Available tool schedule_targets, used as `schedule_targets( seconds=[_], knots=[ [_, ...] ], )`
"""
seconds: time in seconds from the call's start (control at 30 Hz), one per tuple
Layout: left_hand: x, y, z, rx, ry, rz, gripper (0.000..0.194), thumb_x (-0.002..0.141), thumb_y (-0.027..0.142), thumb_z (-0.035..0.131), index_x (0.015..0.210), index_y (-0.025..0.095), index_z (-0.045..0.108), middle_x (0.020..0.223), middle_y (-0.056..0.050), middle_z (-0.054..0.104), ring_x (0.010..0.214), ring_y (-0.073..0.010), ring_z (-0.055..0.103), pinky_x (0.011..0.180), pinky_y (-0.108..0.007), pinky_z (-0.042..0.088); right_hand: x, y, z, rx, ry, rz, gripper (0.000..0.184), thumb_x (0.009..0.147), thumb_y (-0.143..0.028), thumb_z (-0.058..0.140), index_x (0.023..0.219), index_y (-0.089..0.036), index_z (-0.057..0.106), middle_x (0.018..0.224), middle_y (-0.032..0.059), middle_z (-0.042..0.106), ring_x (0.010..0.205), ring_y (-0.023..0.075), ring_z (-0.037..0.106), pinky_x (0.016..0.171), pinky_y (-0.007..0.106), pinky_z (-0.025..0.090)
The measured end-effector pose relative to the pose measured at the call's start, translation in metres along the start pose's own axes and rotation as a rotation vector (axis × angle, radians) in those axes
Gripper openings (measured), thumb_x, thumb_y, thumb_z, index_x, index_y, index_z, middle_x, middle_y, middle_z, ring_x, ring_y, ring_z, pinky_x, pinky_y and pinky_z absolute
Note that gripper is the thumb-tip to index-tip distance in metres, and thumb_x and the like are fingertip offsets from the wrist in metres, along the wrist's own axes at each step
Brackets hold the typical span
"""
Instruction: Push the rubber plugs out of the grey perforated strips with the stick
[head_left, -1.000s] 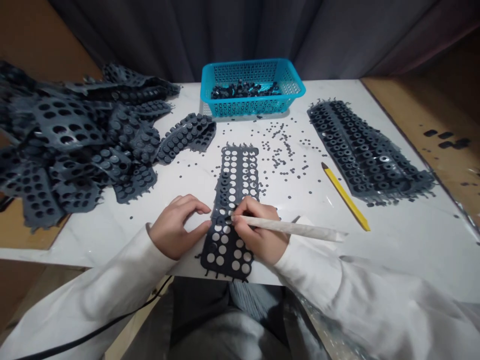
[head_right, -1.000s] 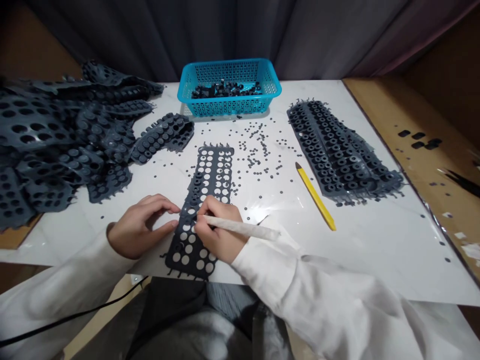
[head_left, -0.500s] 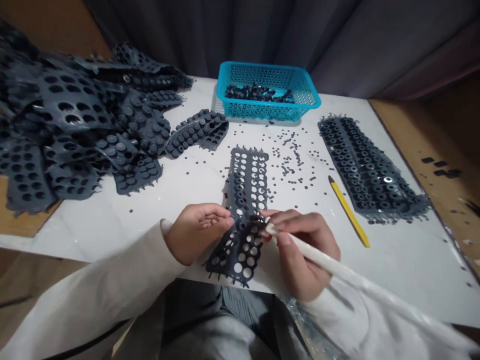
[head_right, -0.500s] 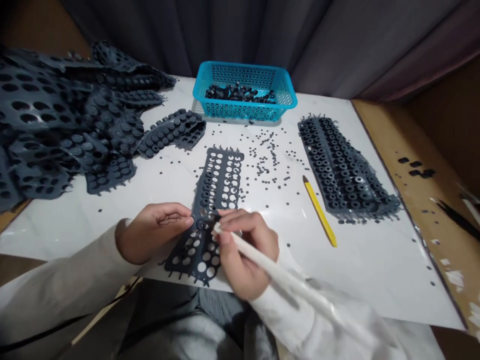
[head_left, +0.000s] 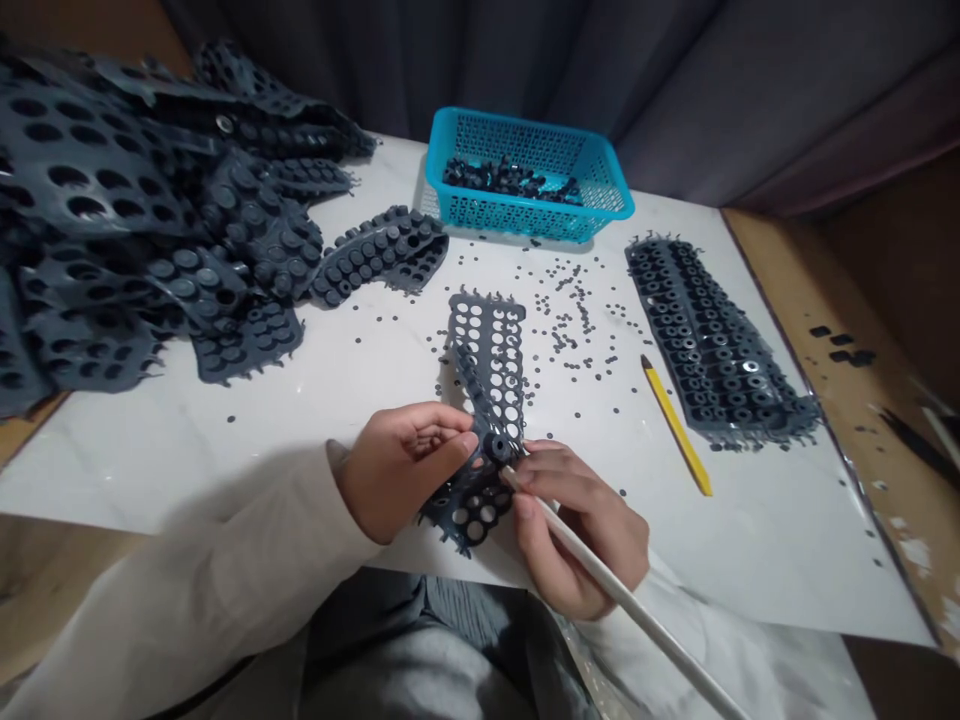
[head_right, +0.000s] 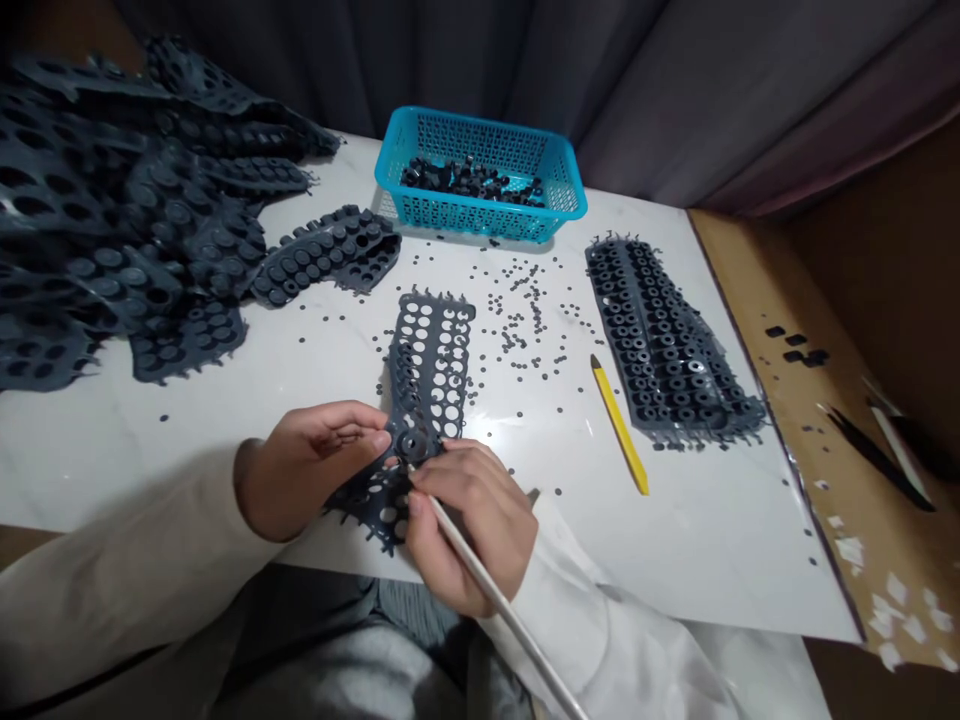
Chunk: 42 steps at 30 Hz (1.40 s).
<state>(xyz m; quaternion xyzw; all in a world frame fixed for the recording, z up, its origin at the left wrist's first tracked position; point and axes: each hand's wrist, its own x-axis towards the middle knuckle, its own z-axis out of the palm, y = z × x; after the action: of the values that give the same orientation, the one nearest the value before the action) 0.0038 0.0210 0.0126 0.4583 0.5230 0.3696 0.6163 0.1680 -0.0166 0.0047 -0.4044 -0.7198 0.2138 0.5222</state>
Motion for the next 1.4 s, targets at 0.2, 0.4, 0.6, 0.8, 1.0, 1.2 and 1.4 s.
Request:
schedule_targets(
  seconds=[0.2, 0.4, 0.6, 0.8, 1.0, 1.2, 1.4],
  knots=[
    [-0.003, -0.003, 0.0, 0.156, 0.034, 0.1, 0.017, 0.071, 0.028, 0.061, 0.08, 0.014, 0.064, 0.058, 0.0, 0.063, 0.051, -0.0098, 0.056, 0.046, -0.018, 0.043, -0.002, 0.003, 0.005, -0.027, 0.026, -0.039, 0.034, 0.068, 0.0, 0.057, 0.096, -0.019, 0.058, 0.079, 0.005, 0.066, 0.07, 0.0163, 0.062, 0.073, 0.04, 0.055],
    [-0.002, -0.005, 0.001, 0.165, 0.043, 0.119, 0.017, 0.072, 0.028, 0.061, 0.08, 0.014, 0.064, 0.057, -0.001, 0.062, 0.05, -0.0101, 0.055, 0.046, -0.019, 0.043, -0.003, 0.005, 0.006, -0.033, 0.022, -0.049, 0.033, 0.07, -0.002, 0.057, 0.096, -0.02, 0.057, 0.079, 0.0052, 0.065, 0.069, 0.0165, 0.062, 0.071, 0.039, 0.055],
    [-0.002, -0.007, 0.001, 0.189, 0.036, 0.132, 0.017, 0.072, 0.027, 0.06, 0.081, 0.014, 0.064, 0.058, 0.0, 0.062, 0.051, -0.0096, 0.054, 0.047, -0.019, 0.043, 0.002, 0.002, 0.005, -0.105, -0.034, -0.081, 0.032, 0.069, 0.0, 0.056, 0.095, -0.019, 0.056, 0.079, 0.0055, 0.065, 0.071, 0.0163, 0.061, 0.072, 0.037, 0.054],
    [-0.002, -0.009, 0.001, 0.207, 0.045, 0.133, 0.017, 0.072, 0.028, 0.061, 0.081, 0.015, 0.065, 0.059, 0.0, 0.062, 0.053, -0.0107, 0.055, 0.049, -0.02, 0.044, 0.009, -0.003, 0.008, -0.157, -0.051, -0.077, 0.026, 0.073, -0.002, 0.051, 0.092, -0.019, 0.055, 0.076, 0.0053, 0.065, 0.07, 0.016, 0.062, 0.068, 0.034, 0.055],
    [-0.002, -0.013, 0.0, 0.267, 0.05, 0.183, 0.016, 0.073, 0.028, 0.06, 0.082, 0.015, 0.066, 0.06, 0.0, 0.063, 0.052, -0.0101, 0.056, 0.05, -0.019, 0.045, 0.009, -0.004, 0.01, -0.176, -0.079, -0.069, 0.025, 0.075, -0.002, 0.05, 0.093, -0.019, 0.053, 0.077, 0.0059, 0.064, 0.074, 0.0165, 0.061, 0.068, 0.033, 0.053],
    [-0.001, -0.012, 0.001, 0.275, 0.049, 0.203, 0.016, 0.073, 0.027, 0.06, 0.08, 0.014, 0.066, 0.057, 0.0, 0.062, 0.05, -0.0095, 0.055, 0.048, -0.019, 0.045, 0.007, -0.001, 0.015, -0.166, -0.071, -0.061, 0.025, 0.074, 0.0, 0.051, 0.092, -0.018, 0.053, 0.075, 0.0064, 0.062, 0.073, 0.0174, 0.059, 0.066, 0.034, 0.05],
    [0.0, -0.011, 0.001, 0.219, 0.055, 0.171, 0.015, 0.072, 0.026, 0.061, 0.081, 0.014, 0.065, 0.061, -0.001, 0.065, 0.054, -0.0108, 0.058, 0.052, -0.019, 0.048, 0.008, 0.0, 0.012, -0.139, -0.062, -0.063, 0.024, 0.074, -0.002, 0.052, 0.091, -0.018, 0.053, 0.076, 0.0061, 0.063, 0.071, 0.0171, 0.058, 0.064, 0.034, 0.048]
  ],
)
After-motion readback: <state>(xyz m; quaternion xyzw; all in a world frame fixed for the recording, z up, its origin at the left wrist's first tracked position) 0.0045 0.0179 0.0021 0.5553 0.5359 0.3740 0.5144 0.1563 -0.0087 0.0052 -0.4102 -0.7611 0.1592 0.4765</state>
